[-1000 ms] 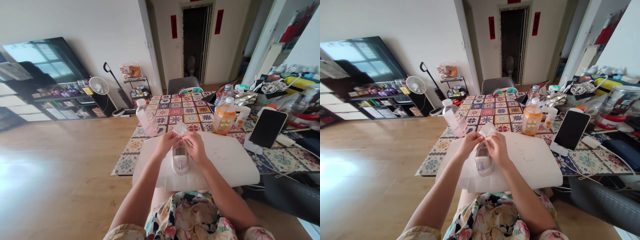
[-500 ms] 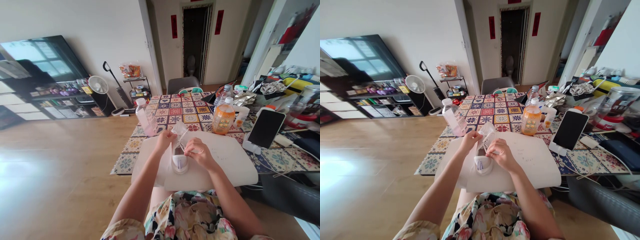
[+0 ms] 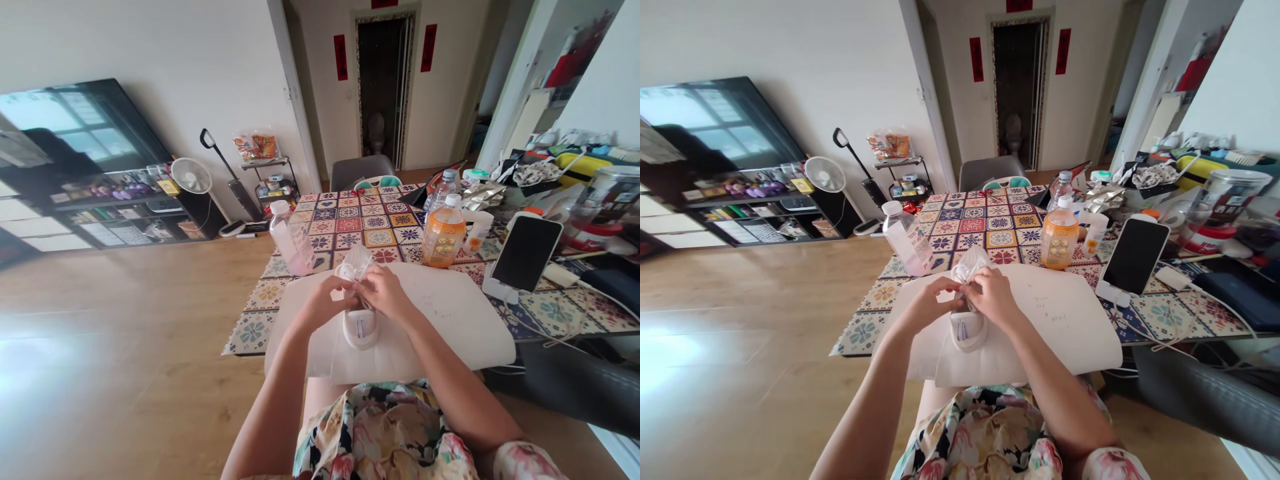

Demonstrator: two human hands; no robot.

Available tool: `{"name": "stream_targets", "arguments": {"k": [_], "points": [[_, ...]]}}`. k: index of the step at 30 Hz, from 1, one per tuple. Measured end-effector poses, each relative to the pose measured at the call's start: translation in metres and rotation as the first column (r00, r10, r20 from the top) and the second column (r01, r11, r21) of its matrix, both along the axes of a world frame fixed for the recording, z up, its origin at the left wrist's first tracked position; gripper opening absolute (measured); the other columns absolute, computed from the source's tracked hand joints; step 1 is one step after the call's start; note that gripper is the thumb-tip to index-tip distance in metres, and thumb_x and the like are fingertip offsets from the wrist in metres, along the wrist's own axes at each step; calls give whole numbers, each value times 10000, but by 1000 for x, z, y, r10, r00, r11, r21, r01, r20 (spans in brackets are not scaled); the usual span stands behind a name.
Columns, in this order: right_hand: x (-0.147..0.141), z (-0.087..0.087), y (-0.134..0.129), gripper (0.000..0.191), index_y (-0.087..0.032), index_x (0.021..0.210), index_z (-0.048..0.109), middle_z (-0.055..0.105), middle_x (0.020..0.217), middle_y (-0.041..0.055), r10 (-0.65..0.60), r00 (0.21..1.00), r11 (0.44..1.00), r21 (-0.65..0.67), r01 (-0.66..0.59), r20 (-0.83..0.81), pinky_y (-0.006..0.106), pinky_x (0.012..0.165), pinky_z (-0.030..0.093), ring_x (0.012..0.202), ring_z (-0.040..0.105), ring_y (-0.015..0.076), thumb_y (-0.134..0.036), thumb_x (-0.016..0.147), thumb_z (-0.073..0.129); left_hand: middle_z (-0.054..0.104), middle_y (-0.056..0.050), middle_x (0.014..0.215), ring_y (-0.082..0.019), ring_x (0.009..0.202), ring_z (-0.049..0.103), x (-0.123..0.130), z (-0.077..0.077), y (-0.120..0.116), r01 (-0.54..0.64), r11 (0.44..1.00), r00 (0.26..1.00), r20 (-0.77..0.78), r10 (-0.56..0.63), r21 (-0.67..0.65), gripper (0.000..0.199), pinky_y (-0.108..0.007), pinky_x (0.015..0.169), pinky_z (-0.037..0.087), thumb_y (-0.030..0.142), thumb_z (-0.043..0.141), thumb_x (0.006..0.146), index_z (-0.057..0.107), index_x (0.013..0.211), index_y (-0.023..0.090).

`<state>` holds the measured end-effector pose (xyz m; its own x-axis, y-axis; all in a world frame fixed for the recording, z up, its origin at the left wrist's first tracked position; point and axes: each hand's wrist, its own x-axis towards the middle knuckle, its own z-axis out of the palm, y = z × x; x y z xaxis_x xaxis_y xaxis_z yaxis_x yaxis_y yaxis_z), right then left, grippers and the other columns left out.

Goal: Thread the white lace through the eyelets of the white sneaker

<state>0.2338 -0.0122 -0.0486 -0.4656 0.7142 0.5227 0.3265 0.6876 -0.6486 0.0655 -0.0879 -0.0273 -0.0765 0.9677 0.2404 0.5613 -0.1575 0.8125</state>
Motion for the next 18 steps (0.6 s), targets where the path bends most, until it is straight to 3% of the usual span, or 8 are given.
{"name": "stream_targets", "arguments": {"k": [5, 8, 13, 18], "points": [[-11, 7, 0, 26, -199, 768, 695, 709, 809, 47, -37, 998, 981, -193, 26, -54, 308, 737, 477, 788, 646, 201, -225, 766, 693, 711, -34, 881, -208, 875, 634, 4, -5, 2, -57, 998, 996, 73, 58, -16, 212, -356, 826, 489, 257, 799, 637, 730, 833, 211], [-10, 10, -2, 83, -189, 762, 695, 712, 739, 33, -22, 991, 960, -279, -17, -135, 278, 664, 474, 687, 643, 177, -268, 779, 678, 715, -35, 871, -210, 877, 631, 5, -8, 3, -69, 997, 992, 102, 71, -18, 225, -367, 840, 490, 262, 808, 624, 732, 830, 212], [-6, 10, -3, 185, -181, 747, 703, 742, 780, 45, 1, 975, 963, -263, -62, -224, 269, 683, 487, 724, 666, 185, -345, 809, 642, 708, -37, 880, -202, 869, 629, 7, -6, 0, -76, 997, 991, 110, 79, -30, 212, -361, 851, 489, 284, 793, 637, 738, 828, 210], [-6, 8, 2, 278, -191, 822, 705, 734, 836, 57, 137, 974, 975, -147, -165, -180, 285, 763, 494, 809, 676, 199, -379, 915, 523, 708, -45, 920, -205, 886, 627, 8, -10, 0, -85, 996, 989, 115, 89, -36, 211, -351, 844, 488, 284, 764, 648, 743, 843, 206]]}}
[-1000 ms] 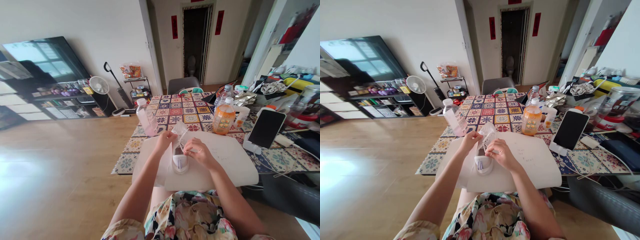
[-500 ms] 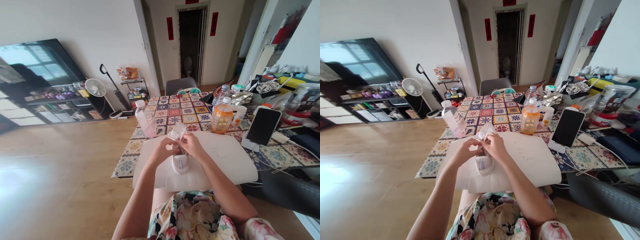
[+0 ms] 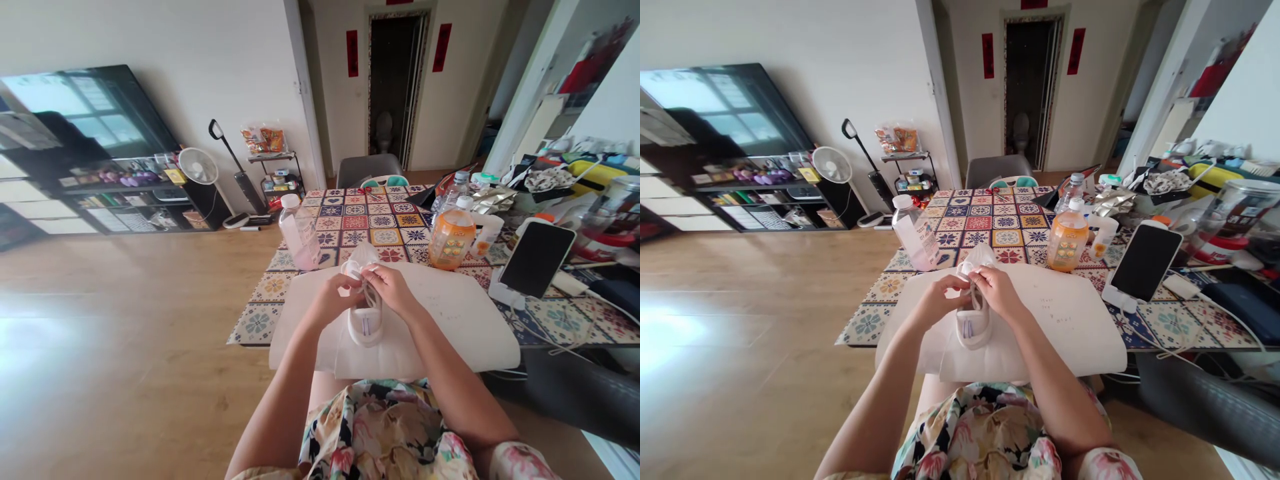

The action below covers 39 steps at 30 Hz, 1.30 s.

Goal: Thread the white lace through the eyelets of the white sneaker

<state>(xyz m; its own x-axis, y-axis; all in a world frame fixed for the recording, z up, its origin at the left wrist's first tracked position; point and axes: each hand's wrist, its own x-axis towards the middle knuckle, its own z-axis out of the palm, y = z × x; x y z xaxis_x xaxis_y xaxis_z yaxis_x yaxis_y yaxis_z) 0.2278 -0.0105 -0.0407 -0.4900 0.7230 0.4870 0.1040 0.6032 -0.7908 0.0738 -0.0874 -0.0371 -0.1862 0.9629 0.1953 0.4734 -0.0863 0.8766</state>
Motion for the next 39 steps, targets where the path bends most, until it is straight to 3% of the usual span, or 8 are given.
{"name": "stream_targets", "arguments": {"k": [8, 18, 21, 24, 27, 30, 34, 39], "points": [[-6, -1, 6, 241, -205, 807, 656, 671, 793, 54, 8, 997, 982, 189, -22, 72, 282, 752, 470, 800, 619, 188, -287, 951, 481, 717, -47, 884, -201, 847, 623, 3, -6, 0, -18, 999, 1000, 21, 18, 42, 167, -348, 822, 477, 267, 733, 668, 741, 820, 198], [-5, 2, 2, 219, -215, 886, 646, 701, 757, 53, -167, 943, 974, 195, 113, 287, 279, 667, 414, 709, 637, 194, -300, 956, 457, 707, -49, 879, -205, 856, 619, 9, -8, -1, -57, 997, 995, 84, 52, 58, 177, -350, 839, 461, 313, 753, 678, 737, 810, 196], [-3, 8, -3, 214, -213, 838, 637, 674, 720, 45, -161, 977, 984, 104, 148, 139, 273, 619, 405, 662, 613, 184, -331, 936, 488, 707, -52, 892, -204, 852, 627, 11, -8, -2, -70, 996, 992, 106, 64, 56, 179, -353, 836, 473, 305, 750, 677, 735, 818, 196], [11, 23, -12, 290, -209, 790, 602, 633, 723, 31, -134, 958, 991, -54, 124, -254, 259, 565, 402, 620, 561, 153, -446, 929, 506, 696, -46, 882, -196, 838, 624, 11, -6, -4, -72, 996, 993, 95, 67, 51, 141, -350, 830, 482, 289, 746, 677, 718, 778, 195], [32, 39, -20, 316, -222, 829, 573, 530, 622, -18, 40, 839, 991, -87, -103, -542, 249, 499, 362, 501, 441, 111, -527, 907, 542, 685, -41, 881, -187, 835, 619, 12, -3, -5, -56, 997, 996, 77, 52, 52, 122, -350, 838, 482, 275, 735, 696, 700, 780, 194], [44, 43, -19, 410, -244, 1143, 512, 616, 727, 3, 300, 875, 931, -81, -355, -379, 307, 639, 468, 631, 555, 152, -553, 882, 575, 668, -32, 865, -175, 818, 601, 14, -1, -4, -44, 997, 998, 47, 41, 63, 96, -337, 824, 477, 237, 709, 715, 677, 791, 189], [39, 26, -5, 247, -214, 1065, 521, 602, 751, 0, 69, 994, 988, -135, -80, -84, 290, 648, 465, 659, 555, 145, -410, 916, 540, 626, -23, 847, -157, 793, 567, 15, 2, -1, 4, 997, 1000, -6, -4, 80, 74, -310, 796, 466, 229, 681, 739, 662, 796, 187], [29, 8, -3, 116, -194, 928, 651, 631, 928, 54, 113, 975, 988, 80, -130, 191, 288, 734, 467, 837, 601, 167, -189, 890, 541, 617, -25, 871, -161, 822, 558, 15, 1, 2, 57, 995, 998, -17, -56, 76, 93, -310, 804, 455, 286, 649, 784, 663, 798, 195]]}}
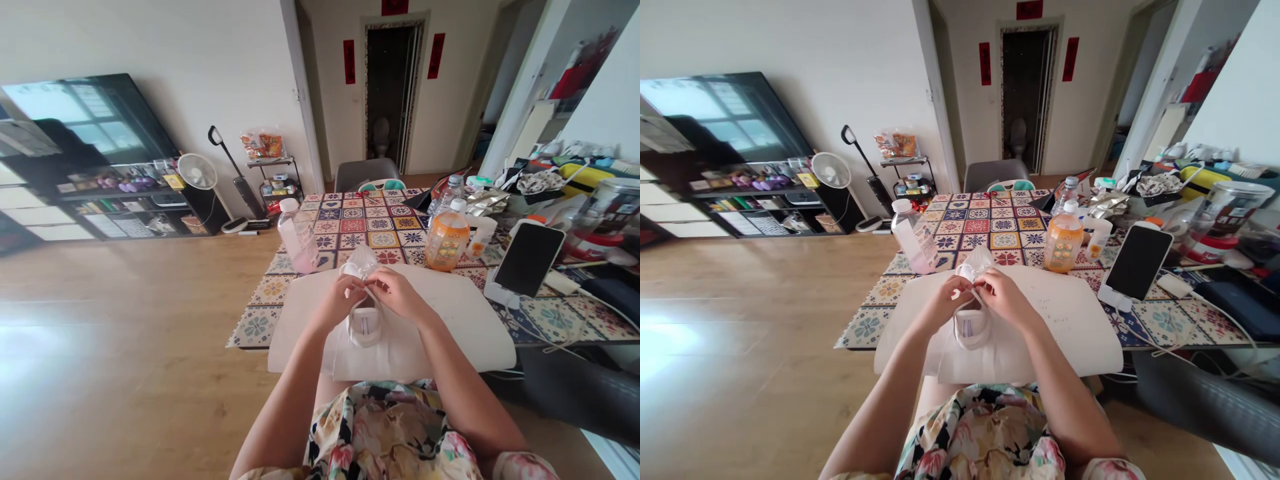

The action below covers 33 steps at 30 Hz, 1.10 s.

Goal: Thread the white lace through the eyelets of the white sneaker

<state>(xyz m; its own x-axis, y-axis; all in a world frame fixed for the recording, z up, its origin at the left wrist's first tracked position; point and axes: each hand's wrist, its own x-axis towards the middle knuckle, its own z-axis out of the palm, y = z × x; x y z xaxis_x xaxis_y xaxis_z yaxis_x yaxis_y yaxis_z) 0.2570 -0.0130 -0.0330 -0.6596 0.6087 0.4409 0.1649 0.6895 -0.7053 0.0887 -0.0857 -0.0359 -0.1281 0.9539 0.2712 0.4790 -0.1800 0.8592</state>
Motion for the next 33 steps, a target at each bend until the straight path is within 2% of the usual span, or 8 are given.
{"name": "stream_targets", "arguments": {"k": [5, 9, 13, 18, 21, 24, 30, 33], "points": [[3, 1, -1, 128, -197, 964, 639, 599, 980, 55, 74, 997, 996, 56, -73, -9, 279, 746, 472, 830, 581, 152, -173, 910, 525, 591, -14, 770, -158, 751, 550, -1, -6, 3, 60, 997, 977, 208, -48, -54, 296, -303, 742, 440, 464, 667, 769, 606, 759, 175], [0, 0, 2, 97, -195, 914, 594, 566, 951, 50, 94, 996, 993, 72, -94, 5, 293, 779, 479, 841, 554, 160, -211, 937, 500, 521, 22, 648, -118, 613, 476, 0, -7, 4, 145, 984, 870, 488, -74, -108, 430, -264, 622, 392, 577, 682, 725, 582, 782, 162], [-6, -7, 4, 155, -215, 946, 606, 577, 1025, 79, 102, 994, 991, 95, -99, -28, 380, 947, 452, 994, 547, 205, -321, 962, 494, 595, -16, 723, -141, 682, 537, 1, -4, 2, 195, 977, 772, 628, -95, -91, 455, -284, 681, 437, 572, 736, 678, 628, 812, 151], [-12, -17, 8, 296, -202, 833, 619, 577, 977, 73, 26, 963, 983, -167, -73, -267, 388, 960, 441, 1012, 558, 213, -455, 937, 506, 636, -48, 792, -154, 732, 560, 2, -1, 1, 130, 990, 715, 697, -62, -45, 437, -290, 705, 451, 550, 768, 656, 658, 804, 153], [-9, -20, 11, 344, -202, 741, 538, 567, 838, 39, -59, 885, 909, -391, -143, -462, 344, 809, 491, 852, 573, 184, -504, 905, 519, 628, -48, 821, -150, 757, 567, -5, -1, 0, 17, 1000, 638, 770, -22, 14, 386, -285, 705, 460, 540, 733, 699, 611, 739, 176], [2, -18, 16, 367, -223, 703, 445, 523, 742, 12, -162, 778, 872, -458, -175, -607, 332, 716, 497, 737, 548, 170, -538, 877, 517, 617, -31, 878, -149, 839, 581, -17, 1, -4, -83, 991, 554, 831, -38, 101, 371, -289, 760, 481, 535, 703, 739, 542, 693, 204], [31, -7, 20, 299, -234, 736, 460, 356, 619, -52, -425, 409, 834, -525, -169, -808, 261, 594, 467, 555, 422, 111, -474, 846, 599, 581, 8, 842, -117, 802, 547, -32, 7, -15, -298, 902, 526, 842, -118, 312, 343, -266, 782, 489, 568, 660, 788, 563, 710, 248], [31, -5, 15, 247, -226, 781, 543, 369, 580, -65, -490, 363, 843, -537, -34, -792, 212, 436, 320, 457, 295, 81, -453, 842, 619, 534, 21, 699, -94, 647, 496, -27, 10, -18, -312, 876, 590, 798, -126, 369, 334, -244, 654, 475, 533, 735, 727, 597, 649, 240]]}}
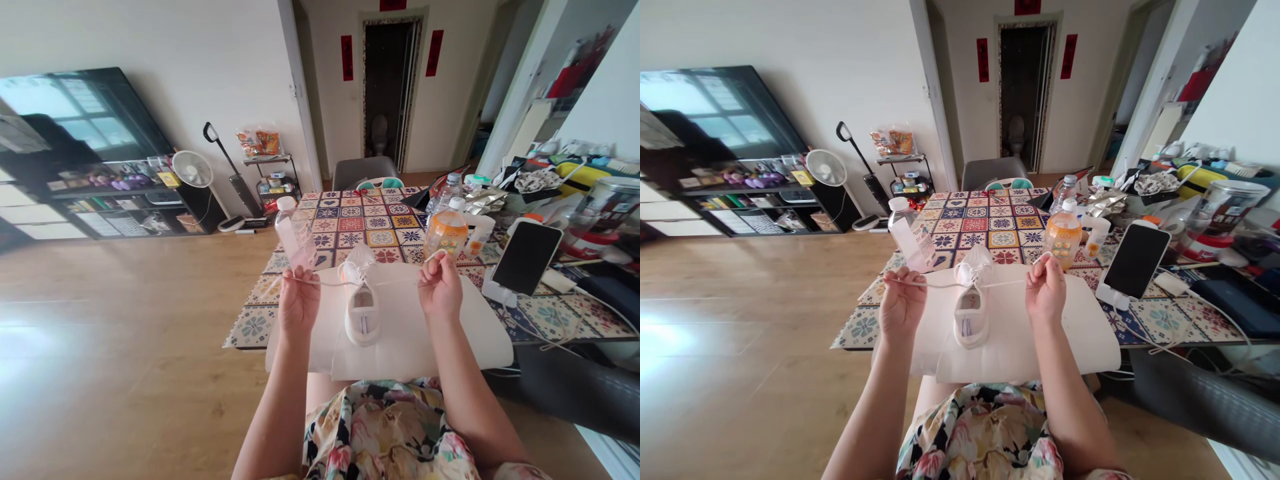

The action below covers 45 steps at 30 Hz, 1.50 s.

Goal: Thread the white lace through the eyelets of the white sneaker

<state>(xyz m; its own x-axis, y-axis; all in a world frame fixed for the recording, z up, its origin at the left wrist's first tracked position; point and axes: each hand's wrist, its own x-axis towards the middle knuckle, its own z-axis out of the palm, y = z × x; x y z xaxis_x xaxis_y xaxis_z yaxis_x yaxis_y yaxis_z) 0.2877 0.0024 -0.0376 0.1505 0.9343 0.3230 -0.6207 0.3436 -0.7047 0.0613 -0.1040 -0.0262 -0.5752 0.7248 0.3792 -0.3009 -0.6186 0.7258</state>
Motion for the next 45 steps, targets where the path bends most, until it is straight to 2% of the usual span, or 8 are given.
{"name": "stream_targets", "arguments": {"k": [3, 6, 12, 27, 31, 36, 40, 45], "points": [[-11, 3, -14, 223, -210, 828, 642, 538, 633, -28, -88, 954, 996, 54, 76, 286, 223, 439, 321, 454, 344, 75, -432, 835, 656, 527, 16, 588, -83, 555, 483, 12, 5, -3, 175, 971, 961, -187, -205, -162, 293, -239, 540, 415, 411, 854, 589, 653, 581, 198], [-22, 10, -33, 138, -215, 844, 701, 662, 764, 29, -125, 762, 955, 286, -82, 636, 281, 626, 472, 676, 581, 150, -349, 842, 669, 584, 17, 582, -73, 515, 473, 27, 12, -4, 238, 896, 920, -210, -332, -374, 287, -245, 534, 401, 355, 847, 595, 758, 804, 179], [-31, 19, -54, 162, -219, 909, 694, 679, 888, 65, -157, 587, 818, 438, -373, 794, 289, 663, 487, 790, 622, 177, -300, 925, 554, 612, 1, 591, -88, 525, 489, 44, 13, 1, 175, 886, 931, -222, -292, -429, 305, -245, 518, 391, 403, 822, 604, 719, 729, 145], [-51, 21, -57, 136, -205, 668, 544, 519, 556, -31, 65, 724, 975, 110, -192, 687, 234, 498, 386, 521, 478, 121, -257, 793, 555, 701, -8, 724, -156, 687, 639, 53, 16, -1, 80, 884, 932, -281, -231, -461, 224, -298, 680, 514, 301, 819, 580, 711, 735, 180], [-44, 21, -56, 93, -209, 883, 614, 626, 738, 4, 95, 690, 948, 146, -283, 718, 237, 545, 430, 623, 551, 137, -244, 818, 559, 690, -30, 766, -159, 708, 622, 51, 13, 1, -8, 920, 904, -396, -161, -392, 168, -293, 660, 499, 311, 780, 633, 726, 727, 183], [-38, 23, -53, 144, -196, 828, 616, 629, 878, 41, -31, 565, 888, 282, -363, 824, 254, 638, 462, 767, 576, 160, -113, 764, 516, 653, -9, 692, -133, 651, 580, 48, 12, 4, -105, 920, 869, -485, -100, -377, 128, -256, 598, 444, 306, 734, 683, 692, 694, 186], [-40, 21, -51, 122, -208, 924, 592, 623, 893, 45, -177, 543, 851, 405, -335, 821, 295, 736, 495, 818, 590, 177, -151, 819, 566, 636, 16, 636, -104, 572, 547, 49, 18, 3, -50, 894, 919, -370, -133, -446, 196, -233, 566, 415, 337, 754, 677, 660, 720, 171], [-47, 17, -50, 83, -230, 951, 626, 670, 929, 68, -329, 643, 776, 586, -233, 691, 322, 766, 516, 878, 625, 191, -219, 913, 553, 612, 16, 596, -75, 521, 493, 50, 20, 6, 94, 915, 965, -189, -180, -391, 291, -203, 491, 347, 385, 813, 636, 661, 700, 145]]}}
